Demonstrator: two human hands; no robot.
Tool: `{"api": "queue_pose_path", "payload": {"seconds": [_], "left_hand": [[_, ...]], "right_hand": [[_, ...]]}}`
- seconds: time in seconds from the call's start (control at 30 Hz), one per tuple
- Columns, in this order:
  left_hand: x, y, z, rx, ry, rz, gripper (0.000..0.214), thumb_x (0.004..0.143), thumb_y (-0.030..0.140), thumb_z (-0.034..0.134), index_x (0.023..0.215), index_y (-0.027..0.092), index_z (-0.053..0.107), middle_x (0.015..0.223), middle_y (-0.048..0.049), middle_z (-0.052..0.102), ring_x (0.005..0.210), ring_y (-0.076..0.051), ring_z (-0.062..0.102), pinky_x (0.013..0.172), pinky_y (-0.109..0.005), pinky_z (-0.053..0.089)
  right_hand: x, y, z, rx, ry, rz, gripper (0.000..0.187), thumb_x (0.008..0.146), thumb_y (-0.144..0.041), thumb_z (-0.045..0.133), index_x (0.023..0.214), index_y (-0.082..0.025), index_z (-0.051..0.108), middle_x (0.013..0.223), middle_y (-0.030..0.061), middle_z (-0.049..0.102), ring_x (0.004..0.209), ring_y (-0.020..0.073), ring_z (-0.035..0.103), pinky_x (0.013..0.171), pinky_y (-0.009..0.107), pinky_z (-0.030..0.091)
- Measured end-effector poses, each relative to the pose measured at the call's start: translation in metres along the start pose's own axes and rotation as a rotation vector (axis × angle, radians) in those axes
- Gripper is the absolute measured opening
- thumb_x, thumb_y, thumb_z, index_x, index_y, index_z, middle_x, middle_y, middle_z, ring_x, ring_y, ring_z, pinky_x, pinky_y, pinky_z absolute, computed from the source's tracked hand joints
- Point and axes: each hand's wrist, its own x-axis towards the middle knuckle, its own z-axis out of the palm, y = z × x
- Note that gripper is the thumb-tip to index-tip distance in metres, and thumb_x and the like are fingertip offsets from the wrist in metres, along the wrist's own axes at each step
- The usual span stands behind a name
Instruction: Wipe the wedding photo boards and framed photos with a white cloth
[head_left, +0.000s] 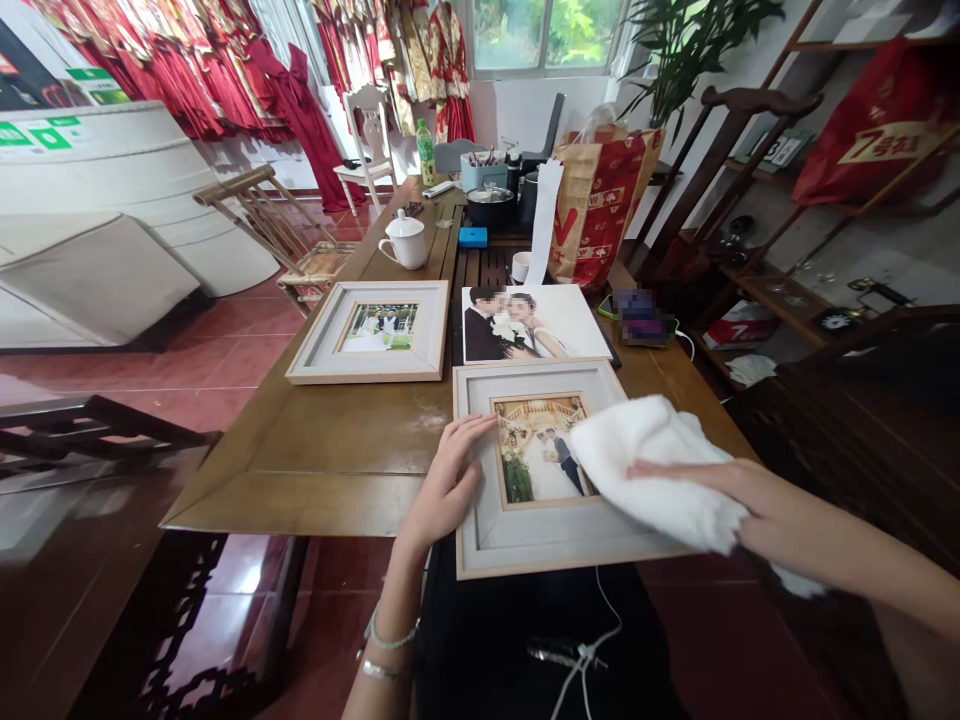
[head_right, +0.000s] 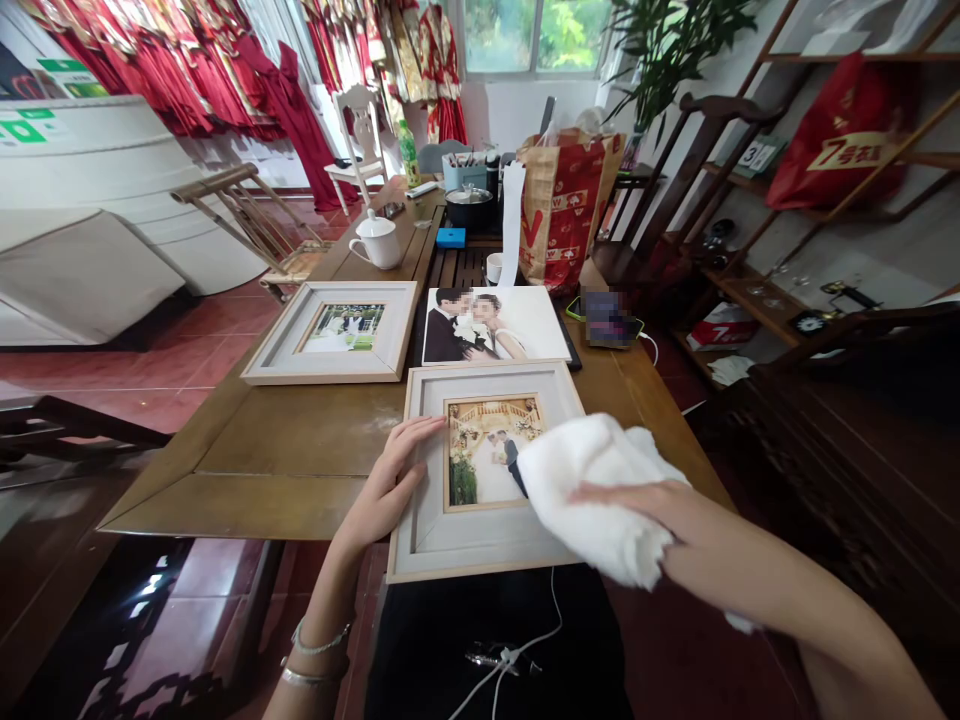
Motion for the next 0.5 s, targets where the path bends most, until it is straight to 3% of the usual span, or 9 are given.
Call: {"api": "queue_pose_path", "payload": {"seconds": [0.07, 0.17, 0.27, 0.37, 0.5], "left_hand": [[0.0, 0.0, 0.0, 0.0, 0.001, -0.002, 0.059, 0.085, 0.003, 0.036, 0.137, 0.027, 0.046, 0.143, -0.004, 0.048, 0.137, -0.023, 0.031, 0.117, -0.048, 0.024], [-0.001, 0.0, 0.0, -0.005, 0.003, -0.003, 0.06, 0.083, 0.002, 0.036, 0.137, 0.027, 0.046, 0.143, -0.0039, 0.047, 0.137, -0.023, 0.031, 0.117, -0.049, 0.024], [-0.001, 0.0, 0.0, -0.013, 0.003, 0.0, 0.061, 0.083, 0.001, 0.036, 0.137, 0.027, 0.046, 0.143, -0.0039, 0.047, 0.137, -0.022, 0.032, 0.117, -0.049, 0.024], [-0.001, 0.0, 0.0, -0.019, 0.0, 0.004, 0.061, 0.083, 0.0, 0.035, 0.136, 0.027, 0.046, 0.142, -0.0042, 0.048, 0.137, -0.022, 0.032, 0.117, -0.049, 0.024], [-0.001, 0.001, -0.001, -0.02, 0.005, 0.001, 0.059, 0.084, 0.001, 0.036, 0.136, 0.027, 0.047, 0.142, -0.0038, 0.048, 0.137, -0.022, 0.032, 0.117, -0.049, 0.025]], "right_hand": [[0.04, 0.018, 0.008, 0.098, -0.117, 0.024, 0.061, 0.077, -0.005, 0.046, 0.129, -0.033, 0.062, 0.13, -0.0013, 0.064, 0.117, 0.03, 0.059, 0.098, 0.039, 0.05], [0.096, 0.037, 0.028, 0.057, 0.096, 0.193, 0.058, 0.079, -0.009, 0.044, 0.135, -0.019, 0.056, 0.14, 0.0087, 0.054, 0.126, 0.0322, 0.051, 0.103, 0.047, 0.045], [0.133, 0.038, 0.043, -0.042, 0.204, 0.155, 0.064, 0.073, -0.005, 0.043, 0.136, -0.014, 0.053, 0.143, 0.0107, 0.05, 0.136, 0.0301, 0.039, 0.109, 0.049, 0.037], [0.148, 0.032, 0.051, -0.125, 0.147, 0.032, 0.071, 0.067, -0.001, 0.042, 0.136, -0.009, 0.051, 0.144, 0.0115, 0.049, 0.14, 0.0282, 0.031, 0.114, 0.053, 0.026], [0.137, 0.02, 0.053, -0.113, 0.006, -0.106, 0.081, 0.058, 0.003, 0.039, 0.136, -0.014, 0.051, 0.144, 0.0079, 0.048, 0.141, 0.0227, 0.029, 0.115, 0.055, 0.022]]}}
